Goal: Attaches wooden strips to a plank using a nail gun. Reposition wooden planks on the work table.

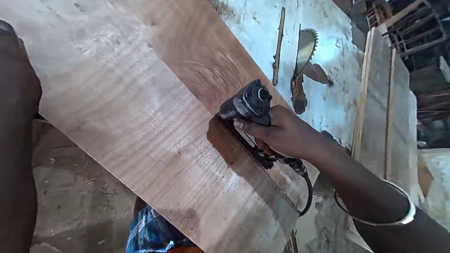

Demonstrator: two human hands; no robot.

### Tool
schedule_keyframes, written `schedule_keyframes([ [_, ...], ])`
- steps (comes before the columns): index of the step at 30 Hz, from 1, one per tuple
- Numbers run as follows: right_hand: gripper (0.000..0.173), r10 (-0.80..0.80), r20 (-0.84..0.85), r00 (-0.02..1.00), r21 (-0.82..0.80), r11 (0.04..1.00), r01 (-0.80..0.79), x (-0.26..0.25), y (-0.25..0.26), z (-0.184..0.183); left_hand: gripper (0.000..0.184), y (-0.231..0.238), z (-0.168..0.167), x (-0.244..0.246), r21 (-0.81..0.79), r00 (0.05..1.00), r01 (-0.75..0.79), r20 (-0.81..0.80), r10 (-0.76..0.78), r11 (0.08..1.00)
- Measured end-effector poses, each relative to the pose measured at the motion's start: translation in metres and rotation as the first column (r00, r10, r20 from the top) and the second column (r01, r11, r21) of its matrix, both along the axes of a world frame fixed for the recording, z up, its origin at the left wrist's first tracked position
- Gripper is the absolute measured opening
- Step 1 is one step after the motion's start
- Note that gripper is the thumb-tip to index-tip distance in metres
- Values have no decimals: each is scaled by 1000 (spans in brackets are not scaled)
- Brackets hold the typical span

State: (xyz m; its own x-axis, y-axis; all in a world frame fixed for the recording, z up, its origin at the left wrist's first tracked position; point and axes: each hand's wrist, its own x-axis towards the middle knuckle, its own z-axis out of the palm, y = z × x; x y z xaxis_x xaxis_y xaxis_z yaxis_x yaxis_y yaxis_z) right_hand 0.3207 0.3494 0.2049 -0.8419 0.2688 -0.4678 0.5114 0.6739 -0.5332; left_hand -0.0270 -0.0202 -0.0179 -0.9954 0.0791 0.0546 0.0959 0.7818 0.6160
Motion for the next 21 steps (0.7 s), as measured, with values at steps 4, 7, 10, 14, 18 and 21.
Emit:
schedule_keyframes([
  [4, 47, 17, -16, 1000, -12, 1000, -17, -13, 2, -4, 98, 14, 32, 15, 52, 960, -269, 94, 264, 962],
  [7, 49, 5, 14, 1000, 17, 1000, -5, -21, -4, -2, 115, 19, 47, 24, -30, 904, -401, 148, 401, 916],
  [10, 48, -15, 28, 1000, 28, 1000, 14, -30, -7, -1, 118, 17, 45, 19, -87, 893, -429, 109, 437, 899],
  [14, 49, -20, 36, 999, 37, 999, 19, -41, -12, -1, 115, 23, 59, 30, -92, 889, -438, 103, 446, 894],
  [18, 51, -31, 49, 998, 22, 999, 30, -50, -14, -1, 114, 24, 65, 35, -89, 886, -447, 95, 454, 890],
  [21, 50, -50, 54, 997, 18, 999, 49, -55, -15, 1, 112, 24, 65, 36, -87, 886, -451, 81, 457, 888],
])
